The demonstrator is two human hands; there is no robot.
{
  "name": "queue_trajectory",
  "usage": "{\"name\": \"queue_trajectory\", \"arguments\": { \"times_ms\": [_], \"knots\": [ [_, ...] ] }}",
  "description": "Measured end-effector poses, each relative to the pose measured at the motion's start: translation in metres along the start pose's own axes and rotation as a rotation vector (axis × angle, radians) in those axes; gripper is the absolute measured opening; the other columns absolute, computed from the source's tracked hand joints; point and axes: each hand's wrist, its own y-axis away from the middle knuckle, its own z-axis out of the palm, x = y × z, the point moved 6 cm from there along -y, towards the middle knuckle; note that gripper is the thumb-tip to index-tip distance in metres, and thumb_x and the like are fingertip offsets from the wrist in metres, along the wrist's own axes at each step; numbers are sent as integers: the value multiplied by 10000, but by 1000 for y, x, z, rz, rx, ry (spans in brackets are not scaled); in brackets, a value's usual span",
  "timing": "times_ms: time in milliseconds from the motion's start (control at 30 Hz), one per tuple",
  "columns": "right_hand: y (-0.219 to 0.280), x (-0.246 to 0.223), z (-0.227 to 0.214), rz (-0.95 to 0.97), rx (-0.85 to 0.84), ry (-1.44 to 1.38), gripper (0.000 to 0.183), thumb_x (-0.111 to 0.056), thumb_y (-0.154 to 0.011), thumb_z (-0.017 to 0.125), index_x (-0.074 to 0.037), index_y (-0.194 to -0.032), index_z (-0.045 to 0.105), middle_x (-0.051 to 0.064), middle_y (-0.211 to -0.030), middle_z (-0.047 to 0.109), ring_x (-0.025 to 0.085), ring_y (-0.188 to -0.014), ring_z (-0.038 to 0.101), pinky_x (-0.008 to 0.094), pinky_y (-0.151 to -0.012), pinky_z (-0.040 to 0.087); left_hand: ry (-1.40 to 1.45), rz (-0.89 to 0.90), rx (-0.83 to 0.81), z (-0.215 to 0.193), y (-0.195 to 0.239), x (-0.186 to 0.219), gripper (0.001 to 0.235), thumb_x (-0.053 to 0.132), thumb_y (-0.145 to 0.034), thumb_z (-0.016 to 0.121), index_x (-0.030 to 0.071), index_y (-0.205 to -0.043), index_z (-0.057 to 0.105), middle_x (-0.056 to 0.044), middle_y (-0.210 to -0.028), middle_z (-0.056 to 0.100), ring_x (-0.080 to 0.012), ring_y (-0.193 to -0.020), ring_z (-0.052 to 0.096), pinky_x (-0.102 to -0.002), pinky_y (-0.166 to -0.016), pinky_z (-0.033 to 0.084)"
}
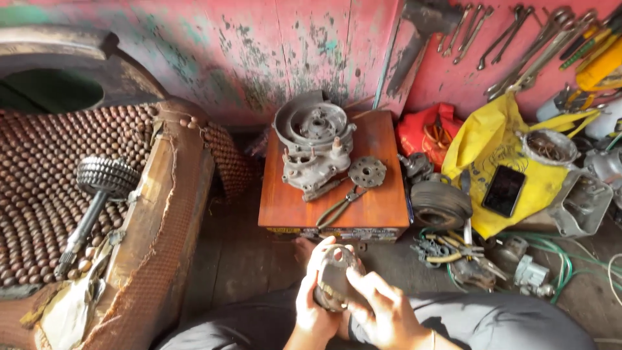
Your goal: Inspecting and assembling motorcycle engine components, specifically a clutch assembly, while sitting on the floor of a workshop.
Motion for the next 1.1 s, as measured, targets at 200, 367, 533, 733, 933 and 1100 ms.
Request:
{"name": "queue_trajectory", "arguments": {
  "times_ms": [200, 367, 533, 733, 933, 1100],
  "knots": [
    [0, -5, -1, 65, -31, -75, 504, -216, -965, 707, -136, -1433, 539, 201, -1270, 660, 314, -1091, 773, 350, -904, 599, -34, -2, -42, 18, 5, 13, 683, 366, -905, 629, -14, -1454, 487, -318, -1303, 633, -416, -1189, 632, -497, -1064, 482],
    [-3, 27, -2, 132, 54, 40, 469, -245, -982, 608, 0, -1382, 597, 214, -1393, 643, 360, -1215, 669, 455, -1089, 475, 83, -139, 161, 0, 10, -2, 702, 328, -896, 528, 4, -1513, 448, -283, -1484, 519, -443, -1352, 501, -547, -1155, 382],
    [-7, 7, -6, -5, -16, -83, 487, -189, -954, 724, -101, -1407, 568, 205, -1201, 675, 320, -1139, 751, 343, -928, 600, -100, -10, 73, 2, 11, 7, 678, 366, -903, 549, -62, -1429, 530, -278, -1324, 651, -371, -1207, 628, -448, -1057, 468],
    [-11, 2, -13, 26, -23, 22, 482, -238, -968, 667, -111, -1418, 552, 123, -1121, 682, 276, -839, 768, 369, -715, 618, -75, -22, 113, -3, 13, -2, 681, 366, -899, 542, -57, -1432, 531, -277, -1333, 645, -378, -1215, 619, -458, -1060, 462],
    [-17, 13, -15, 123, 51, 85, 470, -248, -992, 587, -31, -1408, 569, 217, -1337, 661, 346, -1029, 704, 428, -938, 561, -59, -68, 156, -7, 17, -7, 683, 367, -894, 534, -50, -1435, 532, -276, -1344, 637, -386, -1224, 609, -469, -1064, 455],
    [-13, 35, -1, 47, -18, 234, 393, -187, -990, 573, -2, -1334, 610, 124, -1458, 605, 367, -1196, 653, 449, -1102, 480, -52, -118, 227, -10, 19, -9, 686, 367, -888, 526, -43, -1439, 533, -275, -1355, 630, -394, -1234, 599, -481, -1068, 449]
  ]
}}
